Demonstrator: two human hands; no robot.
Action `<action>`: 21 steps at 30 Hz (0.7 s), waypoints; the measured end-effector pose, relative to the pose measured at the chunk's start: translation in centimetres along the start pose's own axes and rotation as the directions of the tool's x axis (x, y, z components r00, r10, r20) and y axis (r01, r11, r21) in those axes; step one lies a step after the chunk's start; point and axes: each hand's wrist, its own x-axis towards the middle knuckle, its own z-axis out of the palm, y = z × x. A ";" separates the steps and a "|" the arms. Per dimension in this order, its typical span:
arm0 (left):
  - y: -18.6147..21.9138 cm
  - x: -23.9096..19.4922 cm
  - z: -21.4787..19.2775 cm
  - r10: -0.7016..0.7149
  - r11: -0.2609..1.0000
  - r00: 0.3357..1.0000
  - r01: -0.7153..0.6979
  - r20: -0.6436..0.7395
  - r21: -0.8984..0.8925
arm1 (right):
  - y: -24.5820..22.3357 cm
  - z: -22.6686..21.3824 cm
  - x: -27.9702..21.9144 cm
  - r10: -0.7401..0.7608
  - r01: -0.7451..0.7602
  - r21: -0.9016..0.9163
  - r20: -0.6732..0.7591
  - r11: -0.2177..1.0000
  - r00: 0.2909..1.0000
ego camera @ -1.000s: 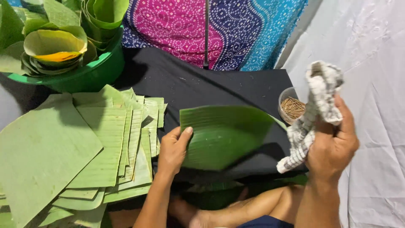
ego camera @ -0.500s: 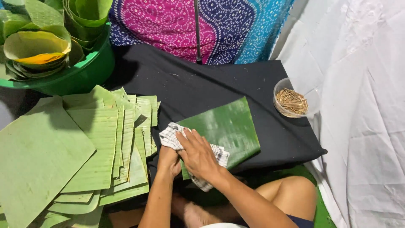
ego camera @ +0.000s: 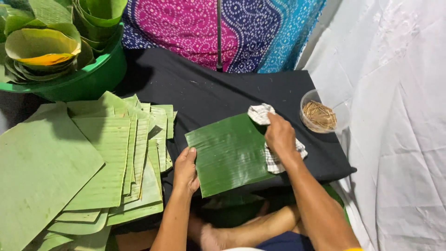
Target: Wiping banana leaves with a cloth, folding them into conical shapes, and securing them with toothpicks.
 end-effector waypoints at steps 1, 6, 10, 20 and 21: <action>-0.1 0.2 0.3 -0.003 1.000 1.000 0.003 -0.003 -0.016 | 0.1 -1.5 0.6 0.059 -0.058 0.108 -0.005 0.992 0.998; -1.5 2.8 -1.0 -0.045 0.999 0.999 0.045 -0.012 -0.018 | -11.8 -5.8 -1.7 -0.234 0.251 0.078 -0.182 0.965 0.955; -0.1 1.8 0.1 -0.008 0.999 1.000 0.007 0.011 0.035 | -17.2 -3.9 -5.9 -0.222 0.118 0.318 0.314 0.941 0.923; -0.2 1.2 0.2 -0.008 0.999 0.999 0.007 0.033 0.038 | -6.8 -4.3 -3.9 0.073 -0.093 0.019 0.462 0.996 0.884; -0.1 1.0 0.3 0.004 0.999 0.999 -0.006 0.046 0.045 | -4.6 -3.1 -4.6 0.088 -0.073 -0.054 0.367 0.996 0.926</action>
